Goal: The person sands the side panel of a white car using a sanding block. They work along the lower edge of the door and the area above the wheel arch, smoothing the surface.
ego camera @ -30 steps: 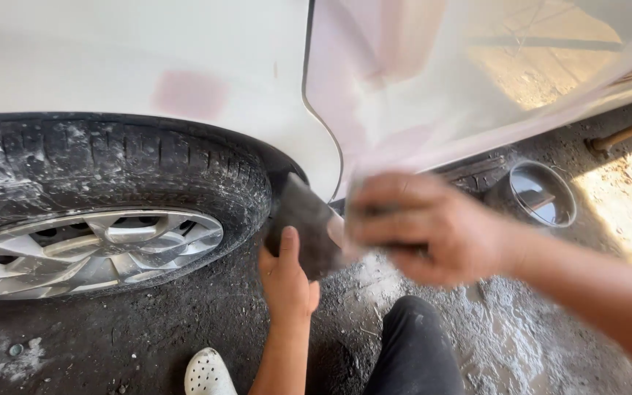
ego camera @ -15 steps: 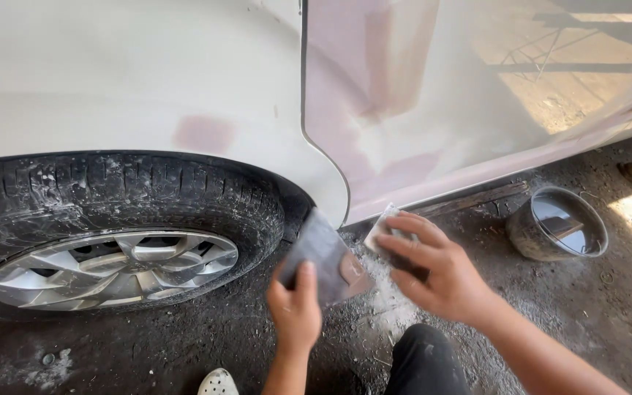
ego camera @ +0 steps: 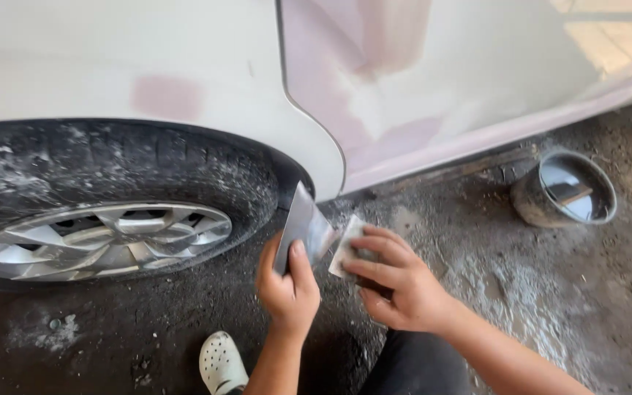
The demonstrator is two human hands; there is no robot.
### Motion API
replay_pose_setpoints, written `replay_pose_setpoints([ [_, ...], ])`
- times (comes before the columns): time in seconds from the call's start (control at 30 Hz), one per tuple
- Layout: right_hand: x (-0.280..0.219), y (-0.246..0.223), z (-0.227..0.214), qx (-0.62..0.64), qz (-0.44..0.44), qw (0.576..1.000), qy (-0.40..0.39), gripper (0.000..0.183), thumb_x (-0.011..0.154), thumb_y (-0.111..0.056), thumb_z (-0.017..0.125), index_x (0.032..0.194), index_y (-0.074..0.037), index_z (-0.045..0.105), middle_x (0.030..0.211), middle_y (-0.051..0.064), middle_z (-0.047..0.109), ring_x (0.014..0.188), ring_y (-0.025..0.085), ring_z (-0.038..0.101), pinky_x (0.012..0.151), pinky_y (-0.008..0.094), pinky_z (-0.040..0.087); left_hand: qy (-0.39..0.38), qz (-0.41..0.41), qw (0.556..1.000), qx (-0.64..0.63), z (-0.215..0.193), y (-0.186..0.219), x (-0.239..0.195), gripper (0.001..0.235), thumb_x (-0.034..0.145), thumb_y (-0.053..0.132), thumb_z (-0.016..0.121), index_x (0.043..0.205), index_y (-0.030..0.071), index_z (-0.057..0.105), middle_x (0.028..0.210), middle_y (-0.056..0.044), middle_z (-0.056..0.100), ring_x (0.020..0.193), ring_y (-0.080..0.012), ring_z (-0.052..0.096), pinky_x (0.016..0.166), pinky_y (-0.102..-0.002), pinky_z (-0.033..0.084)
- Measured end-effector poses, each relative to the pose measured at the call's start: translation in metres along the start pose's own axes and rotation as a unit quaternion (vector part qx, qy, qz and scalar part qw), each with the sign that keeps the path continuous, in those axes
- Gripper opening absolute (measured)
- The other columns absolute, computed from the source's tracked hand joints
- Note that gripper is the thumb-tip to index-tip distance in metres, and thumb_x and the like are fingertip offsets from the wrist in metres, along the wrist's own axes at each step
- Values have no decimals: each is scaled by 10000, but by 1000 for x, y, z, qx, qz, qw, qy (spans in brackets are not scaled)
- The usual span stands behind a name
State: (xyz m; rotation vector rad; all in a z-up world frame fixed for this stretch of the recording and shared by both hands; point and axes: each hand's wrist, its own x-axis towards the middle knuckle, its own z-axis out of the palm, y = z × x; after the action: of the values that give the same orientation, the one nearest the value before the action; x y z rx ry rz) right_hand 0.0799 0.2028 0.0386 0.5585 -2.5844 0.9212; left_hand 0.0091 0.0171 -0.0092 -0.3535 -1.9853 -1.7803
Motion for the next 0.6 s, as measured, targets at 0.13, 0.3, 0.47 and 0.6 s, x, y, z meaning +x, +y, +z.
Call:
replay_pose_setpoints([
  [0.13, -3, 0, -6, 85, -69, 993, 35, 462, 783, -134, 709, 1243, -99, 711, 1408, 191, 599, 1415, 453, 502, 1173, 537, 428, -44, -227, 946, -225, 17, -37, -11, 223, 1010, 89, 611, 1189, -32, 663, 1080, -132, 734, 926, -237, 719, 824, -361, 582],
  [0.3, -22, 29, -2, 259, 102, 960, 6, 466, 846, -172, 669, 1299, -65, 680, 1475, 201, 571, 1357, 406, 596, 1088, 479, 496, -26, -361, 799, -480, 10, -29, 4, 311, 954, 130, 636, 1236, 0, 615, 1176, -108, 701, 1035, -230, 697, 922, -394, 582],
  [0.47, -32, 36, 2, 104, 180, 978, 28, 449, 812, -152, 660, 1251, -75, 716, 1420, 181, 620, 1294, 363, 642, 1038, 464, 541, -14, -263, 894, -362, 10, -41, -11, 257, 1032, 148, 618, 1198, -47, 634, 1141, -128, 705, 999, -200, 682, 893, -354, 562],
  [0.6, -21, 19, 11, 5, 106, 984, 146, 469, 806, -113, 661, 1272, -66, 688, 1422, 214, 586, 1396, 453, 537, 1140, 518, 479, -7, -157, 975, -155, 21, -36, -19, 240, 1079, 154, 591, 1147, -67, 654, 1052, -124, 720, 904, -162, 671, 797, -297, 551],
])
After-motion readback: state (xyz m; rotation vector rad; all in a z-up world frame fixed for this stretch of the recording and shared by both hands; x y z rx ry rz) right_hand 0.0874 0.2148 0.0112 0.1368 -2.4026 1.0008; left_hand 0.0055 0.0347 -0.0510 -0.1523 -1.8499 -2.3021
